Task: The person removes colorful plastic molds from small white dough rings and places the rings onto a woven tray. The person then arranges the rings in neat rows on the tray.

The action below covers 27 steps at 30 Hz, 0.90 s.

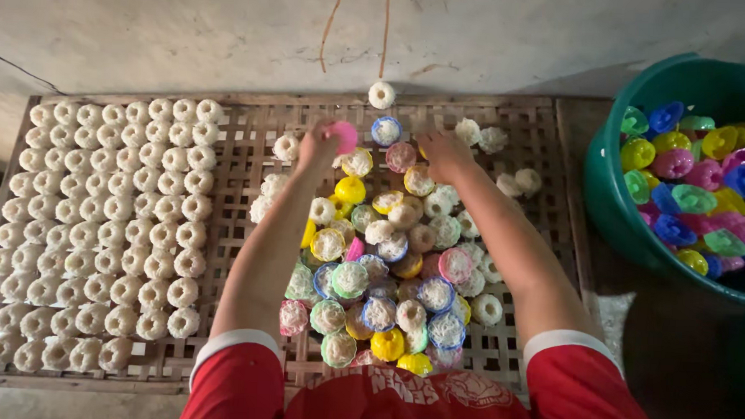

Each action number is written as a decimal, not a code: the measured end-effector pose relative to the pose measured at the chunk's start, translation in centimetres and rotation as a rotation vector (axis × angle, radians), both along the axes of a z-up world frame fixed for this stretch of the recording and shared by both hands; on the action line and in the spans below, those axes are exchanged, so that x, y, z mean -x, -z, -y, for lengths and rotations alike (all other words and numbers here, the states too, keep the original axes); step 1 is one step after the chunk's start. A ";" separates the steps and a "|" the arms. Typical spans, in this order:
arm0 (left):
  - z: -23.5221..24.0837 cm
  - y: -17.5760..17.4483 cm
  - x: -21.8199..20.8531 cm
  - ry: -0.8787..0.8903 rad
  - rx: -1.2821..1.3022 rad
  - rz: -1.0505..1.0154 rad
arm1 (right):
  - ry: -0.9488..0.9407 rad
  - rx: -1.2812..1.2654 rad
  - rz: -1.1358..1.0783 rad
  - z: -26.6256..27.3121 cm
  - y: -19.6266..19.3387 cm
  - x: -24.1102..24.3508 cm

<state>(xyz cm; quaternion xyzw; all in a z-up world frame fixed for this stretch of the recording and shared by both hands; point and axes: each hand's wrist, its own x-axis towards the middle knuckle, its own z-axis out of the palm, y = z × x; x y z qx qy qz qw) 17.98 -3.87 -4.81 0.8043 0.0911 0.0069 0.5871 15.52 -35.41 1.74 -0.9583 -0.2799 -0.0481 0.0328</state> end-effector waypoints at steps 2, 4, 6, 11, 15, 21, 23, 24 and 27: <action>2.5 0.2 -0.7 -0.025 0.569 -0.174 | 0.093 -0.078 -0.080 0.6 1.0 -0.6; 5.3 0.1 -0.7 -0.019 0.561 -0.180 | 0.199 -0.264 -0.079 1.5 2.1 -0.8; 8.0 -0.2 -0.3 0.029 0.546 -0.128 | 0.312 -0.555 0.007 2.1 2.6 -1.5; 14.6 -1.4 2.1 0.069 0.192 0.079 | 0.185 -0.594 0.210 4.8 1.6 -0.4; 20.8 -4.8 3.8 0.193 -0.034 0.318 | 0.292 -1.877 -1.020 7.1 -1.3 3.1; 33.0 -13.7 9.4 0.404 -0.066 0.495 | -0.083 -2.006 -0.690 13.0 -6.1 10.1; 33.6 -16.2 11.4 0.481 0.060 0.652 | 0.142 -2.133 -0.588 16.6 -9.0 11.8; 33.4 -17.3 12.2 0.483 0.150 0.688 | 0.077 -2.307 -0.468 18.6 -10.8 12.3; 30.3 -18.5 12.6 0.591 0.018 0.426 | 0.803 -1.771 0.135 25.1 -15.6 15.2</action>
